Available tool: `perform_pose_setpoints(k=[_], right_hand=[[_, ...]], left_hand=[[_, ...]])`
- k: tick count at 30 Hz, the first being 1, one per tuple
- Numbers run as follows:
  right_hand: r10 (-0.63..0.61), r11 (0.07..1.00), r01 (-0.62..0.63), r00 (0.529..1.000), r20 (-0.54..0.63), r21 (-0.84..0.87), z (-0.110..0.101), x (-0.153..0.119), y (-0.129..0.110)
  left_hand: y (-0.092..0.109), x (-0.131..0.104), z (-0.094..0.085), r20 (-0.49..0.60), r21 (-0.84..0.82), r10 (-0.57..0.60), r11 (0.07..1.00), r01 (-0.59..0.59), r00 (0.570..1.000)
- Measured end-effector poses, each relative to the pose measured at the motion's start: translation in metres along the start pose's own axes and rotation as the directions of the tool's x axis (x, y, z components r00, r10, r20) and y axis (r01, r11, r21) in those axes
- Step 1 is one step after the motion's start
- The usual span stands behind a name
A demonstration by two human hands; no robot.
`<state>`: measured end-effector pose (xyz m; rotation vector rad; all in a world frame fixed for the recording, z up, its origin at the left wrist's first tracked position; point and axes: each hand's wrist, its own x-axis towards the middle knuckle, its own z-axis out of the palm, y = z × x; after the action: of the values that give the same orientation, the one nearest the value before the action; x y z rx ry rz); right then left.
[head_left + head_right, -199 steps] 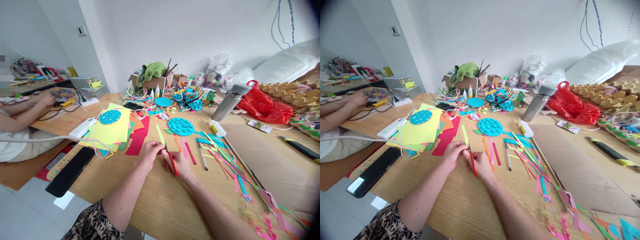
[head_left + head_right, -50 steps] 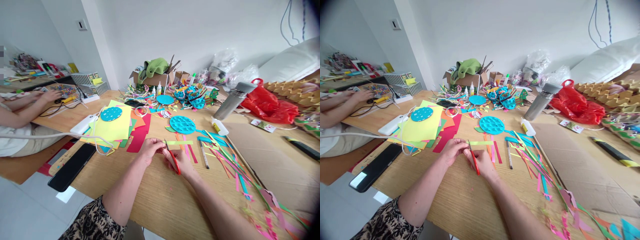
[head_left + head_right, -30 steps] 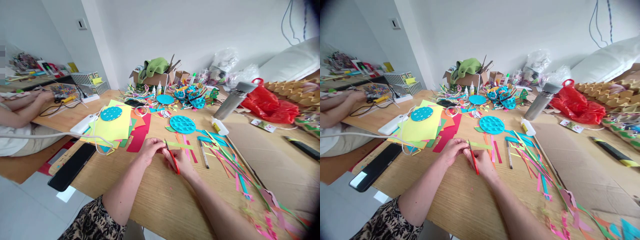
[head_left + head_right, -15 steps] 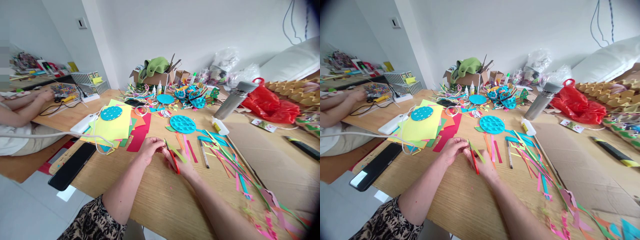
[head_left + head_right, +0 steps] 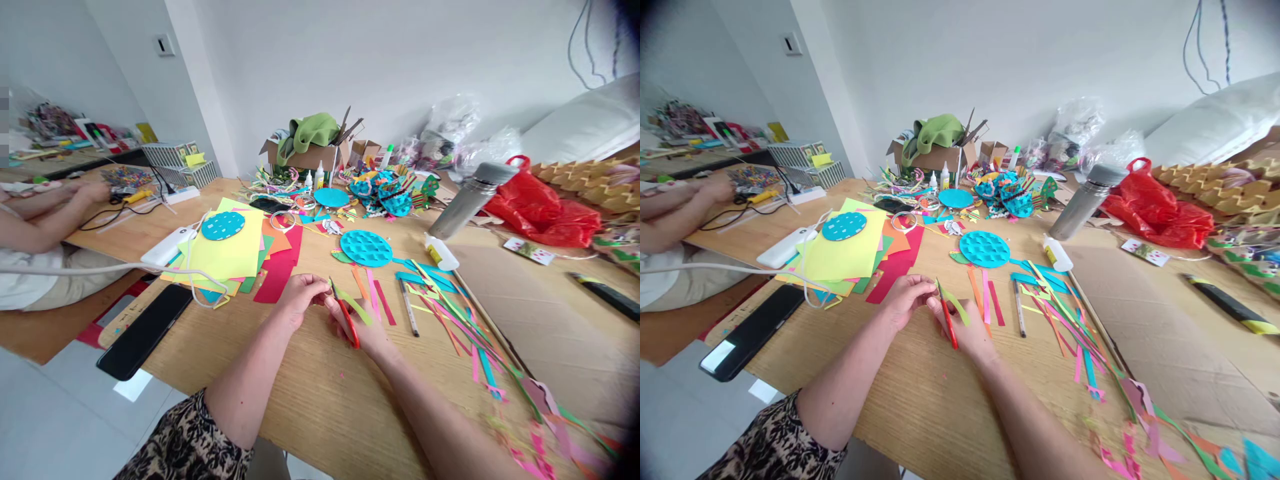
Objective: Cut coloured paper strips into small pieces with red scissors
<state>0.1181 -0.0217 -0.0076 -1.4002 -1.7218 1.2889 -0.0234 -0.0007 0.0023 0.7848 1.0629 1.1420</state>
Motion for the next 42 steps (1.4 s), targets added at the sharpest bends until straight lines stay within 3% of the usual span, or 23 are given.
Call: perform_pose_setpoints(k=[17,33,42], right_hand=[[0.026,1.0,-0.026,1.0,0.014,-0.013,-0.0016,-0.0001,-0.0025],[-0.023,0.999,0.023,1.0,0.003,-0.031,-0.0025,0.0023,0.0037],[-0.032,0.999,0.031,0.999,0.033,0.018,-0.0031,0.002,0.0036]], left_hand=[[-0.0005,0.0003,-0.0003,0.031,0.017,-0.019,1.0,0.019,0.999],[-0.001,0.0,0.0001,0.016,0.039,-0.035,0.999,0.034,0.999],[0.0015,-0.0012,0.0005,0.032,-0.032,-0.014,0.999,0.015,0.999]])
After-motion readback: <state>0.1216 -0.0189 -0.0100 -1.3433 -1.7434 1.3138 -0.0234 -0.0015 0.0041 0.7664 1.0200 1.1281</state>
